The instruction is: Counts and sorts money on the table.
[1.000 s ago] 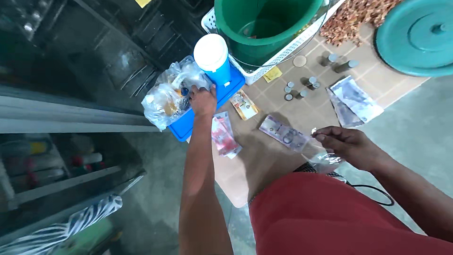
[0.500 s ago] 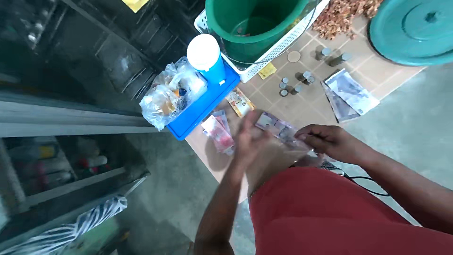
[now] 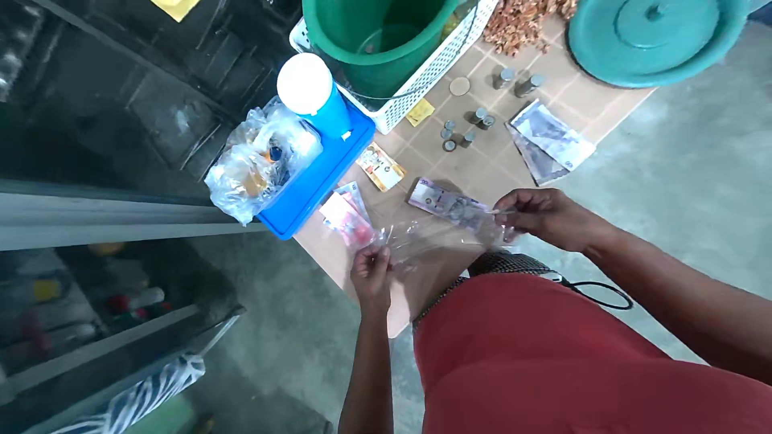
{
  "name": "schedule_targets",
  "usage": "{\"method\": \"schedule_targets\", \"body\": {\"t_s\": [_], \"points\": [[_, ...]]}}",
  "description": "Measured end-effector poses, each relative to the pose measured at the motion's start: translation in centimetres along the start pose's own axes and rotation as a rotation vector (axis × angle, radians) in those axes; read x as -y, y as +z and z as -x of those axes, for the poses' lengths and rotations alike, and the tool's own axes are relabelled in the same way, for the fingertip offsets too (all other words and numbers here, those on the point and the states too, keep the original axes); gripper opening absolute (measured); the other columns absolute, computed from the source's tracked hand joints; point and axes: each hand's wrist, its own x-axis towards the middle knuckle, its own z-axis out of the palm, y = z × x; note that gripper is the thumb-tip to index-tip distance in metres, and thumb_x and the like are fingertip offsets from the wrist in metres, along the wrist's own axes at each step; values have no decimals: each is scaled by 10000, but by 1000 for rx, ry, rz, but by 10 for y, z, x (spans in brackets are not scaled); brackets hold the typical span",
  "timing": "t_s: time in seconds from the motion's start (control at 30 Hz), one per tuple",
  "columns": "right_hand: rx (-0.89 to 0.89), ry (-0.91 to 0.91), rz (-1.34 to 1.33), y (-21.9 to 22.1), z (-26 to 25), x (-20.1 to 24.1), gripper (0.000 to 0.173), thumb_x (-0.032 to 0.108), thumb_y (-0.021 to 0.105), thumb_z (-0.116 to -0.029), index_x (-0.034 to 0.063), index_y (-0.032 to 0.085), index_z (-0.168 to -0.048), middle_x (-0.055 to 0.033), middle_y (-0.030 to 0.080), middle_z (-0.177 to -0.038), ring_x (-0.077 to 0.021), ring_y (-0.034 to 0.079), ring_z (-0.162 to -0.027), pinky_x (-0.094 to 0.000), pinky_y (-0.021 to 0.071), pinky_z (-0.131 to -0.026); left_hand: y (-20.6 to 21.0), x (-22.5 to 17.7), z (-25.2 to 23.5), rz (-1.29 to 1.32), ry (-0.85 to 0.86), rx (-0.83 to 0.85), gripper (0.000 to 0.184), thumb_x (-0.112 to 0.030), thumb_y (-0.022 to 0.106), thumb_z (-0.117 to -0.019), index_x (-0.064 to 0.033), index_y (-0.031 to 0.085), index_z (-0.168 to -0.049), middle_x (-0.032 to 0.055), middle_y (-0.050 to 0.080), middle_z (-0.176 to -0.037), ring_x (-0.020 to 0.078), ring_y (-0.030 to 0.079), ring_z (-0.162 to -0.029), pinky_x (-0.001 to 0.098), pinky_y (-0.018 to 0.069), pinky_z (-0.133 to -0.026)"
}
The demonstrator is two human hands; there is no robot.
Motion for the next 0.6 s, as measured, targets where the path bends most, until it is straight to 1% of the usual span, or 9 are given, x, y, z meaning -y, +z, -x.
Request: {"method": "schedule_targets", "body": {"t_s": [0.07,0.13,0.23,0.3,0.37,0.47,0.53,0.57,0.6], "points": [[-33,53,-83,0,2,-5,127,-66,587,-937,38,619,-1002,-13,663,-766,-107,654,-625,-273,599,-622,-4,12,8,-28,8,-42,78,43,597,-931,-10,607,-988,7,672,-799,73,644,-670,238,573,-635],[-38,109,-127,1,4,-8,135,-78,571,-942,31,612,-1010,-16,663,-758,-106,649,-604,-270,596,-611,-7,20,16,-63,-3,-115,79,46,599,-940,1,586,-1004,5,656,-809,64,636,-680,231,570,-645],[-2,195,-143,2,6,-12,151,-89,535,-972,23,610,-1040,-12,664,-807,-92,649,-629,-253,595,-631,-13,32,27,-119,26,-190,102,49,599,-941,20,567,-1033,-7,654,-810,45,633,-682,225,568,-651],[-5,214,-168,5,5,-16,159,-76,514,-993,25,636,-1009,-3,657,-782,-81,629,-615,-242,580,-621,-17,39,34,-151,57,-211,104,47,592,-948,35,566,-1047,-13,649,-816,33,635,-702,218,571,-673],[-19,202,-226,5,3,-19,175,-49,500,-1010,52,636,-964,5,653,-747,-86,631,-612,-253,587,-632,-21,47,39,-179,88,-250,102,44,581,-944,37,566,-1045,-25,631,-796,20,619,-680,205,559,-656],[-21,207,-284,4,-3,-18,177,-24,487,-1028,68,621,-960,-4,650,-741,-111,647,-612,-286,613,-638,-27,55,48,-163,90,-333,112,54,578,-943,31,559,-1051,-33,621,-811,7,609,-694,199,551,-663],[-20,217,-146,6,-5,-16,94,16,512,-1047,47,596,-1020,-28,649,-808,-125,666,-654,-300,622,-649,-27,58,56,-170,113,-333,116,68,575,-936,35,563,-1046,-31,630,-813,6,612,-691,194,547,-654],[-15,168,18,8,-5,-16,65,38,550,-1040,26,600,-1080,-41,659,-879,-119,682,-716,-298,623,-685,-26,57,62,-214,141,-291,118,76,576,-924,56,575,-1040,-17,641,-816,12,617,-686,198,552,-648],[15,59,222,9,-2,-16,156,46,604,-1014,-11,611,-1159,-78,661,-992,-136,679,-828,-321,603,-761,-22,51,69,-294,172,-205,137,81,578,-910,93,592,-1046,15,656,-848,19,628,-716,203,557,-675]]}}
